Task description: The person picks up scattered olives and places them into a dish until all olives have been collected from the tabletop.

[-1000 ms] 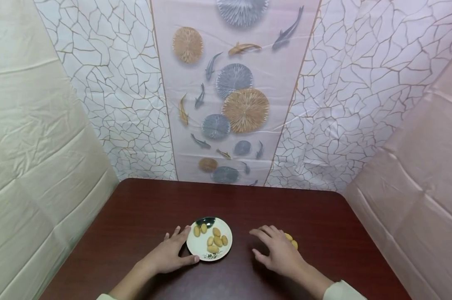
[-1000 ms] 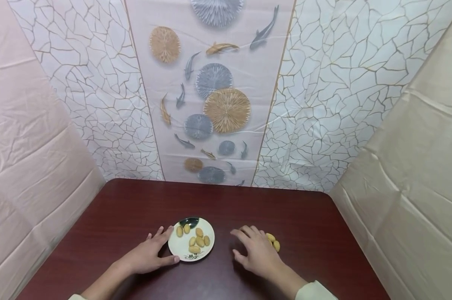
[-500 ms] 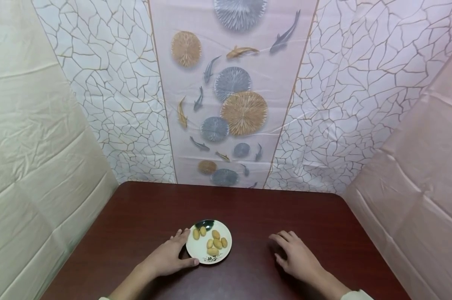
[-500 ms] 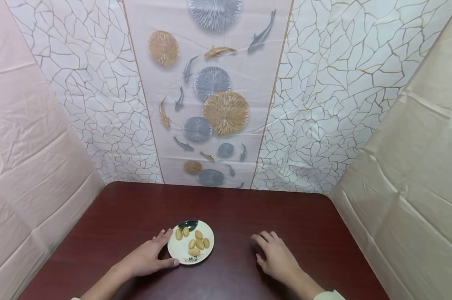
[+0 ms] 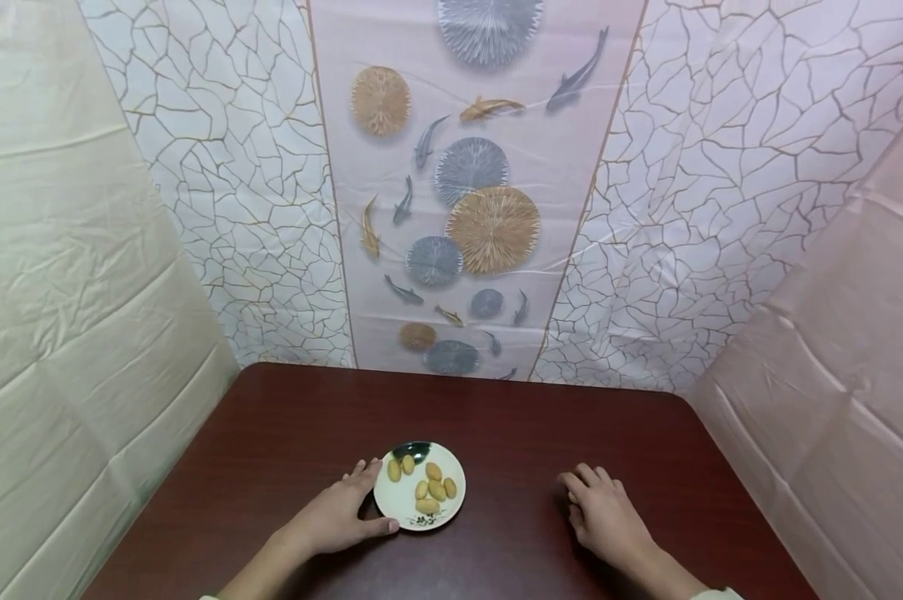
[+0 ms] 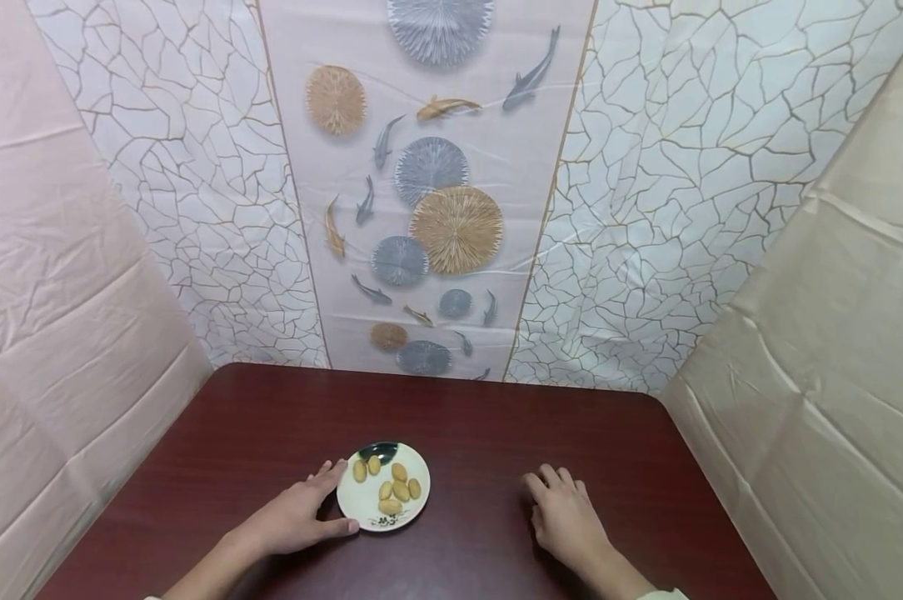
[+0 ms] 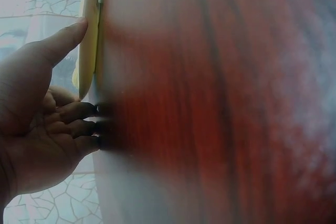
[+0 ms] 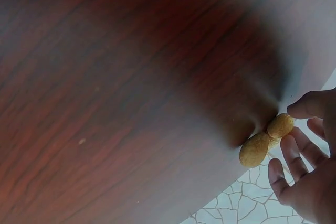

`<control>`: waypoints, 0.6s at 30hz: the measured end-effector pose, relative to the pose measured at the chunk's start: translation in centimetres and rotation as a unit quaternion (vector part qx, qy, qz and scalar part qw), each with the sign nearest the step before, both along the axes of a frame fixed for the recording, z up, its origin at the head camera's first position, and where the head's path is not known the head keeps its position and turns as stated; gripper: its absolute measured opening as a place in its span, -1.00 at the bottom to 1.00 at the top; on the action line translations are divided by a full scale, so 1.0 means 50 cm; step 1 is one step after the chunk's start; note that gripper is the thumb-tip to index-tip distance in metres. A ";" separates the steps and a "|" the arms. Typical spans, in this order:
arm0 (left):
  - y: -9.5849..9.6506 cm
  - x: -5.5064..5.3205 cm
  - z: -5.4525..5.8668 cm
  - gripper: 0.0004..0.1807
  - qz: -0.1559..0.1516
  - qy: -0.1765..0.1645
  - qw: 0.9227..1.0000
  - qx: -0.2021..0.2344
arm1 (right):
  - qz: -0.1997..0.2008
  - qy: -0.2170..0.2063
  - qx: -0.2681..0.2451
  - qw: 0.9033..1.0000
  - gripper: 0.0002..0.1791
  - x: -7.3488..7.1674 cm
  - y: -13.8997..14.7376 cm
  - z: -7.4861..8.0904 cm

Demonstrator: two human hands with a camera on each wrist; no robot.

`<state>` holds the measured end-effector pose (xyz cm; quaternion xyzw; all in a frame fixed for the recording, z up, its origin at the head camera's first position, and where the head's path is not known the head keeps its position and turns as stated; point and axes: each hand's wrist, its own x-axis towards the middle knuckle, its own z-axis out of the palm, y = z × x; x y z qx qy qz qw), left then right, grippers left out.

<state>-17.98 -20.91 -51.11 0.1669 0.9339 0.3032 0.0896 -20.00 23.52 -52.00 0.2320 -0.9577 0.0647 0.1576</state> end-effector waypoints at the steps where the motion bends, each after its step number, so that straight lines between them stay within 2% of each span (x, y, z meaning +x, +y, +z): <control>1: -0.001 -0.001 -0.001 0.25 -0.001 0.001 1.000 0.000 | 0.000 0.004 0.002 1.000 -0.50 0.000 0.000 -0.001; 8: -0.003 -0.004 -0.010 0.26 0.001 0.004 1.000 0.001 | -0.011 0.042 0.003 0.999 -0.49 -0.001 0.000 -0.004; 18: 0.000 0.003 -0.001 0.26 0.004 0.002 1.000 0.004 | 0.000 0.070 -0.015 0.997 -0.57 -0.009 -0.005 -0.012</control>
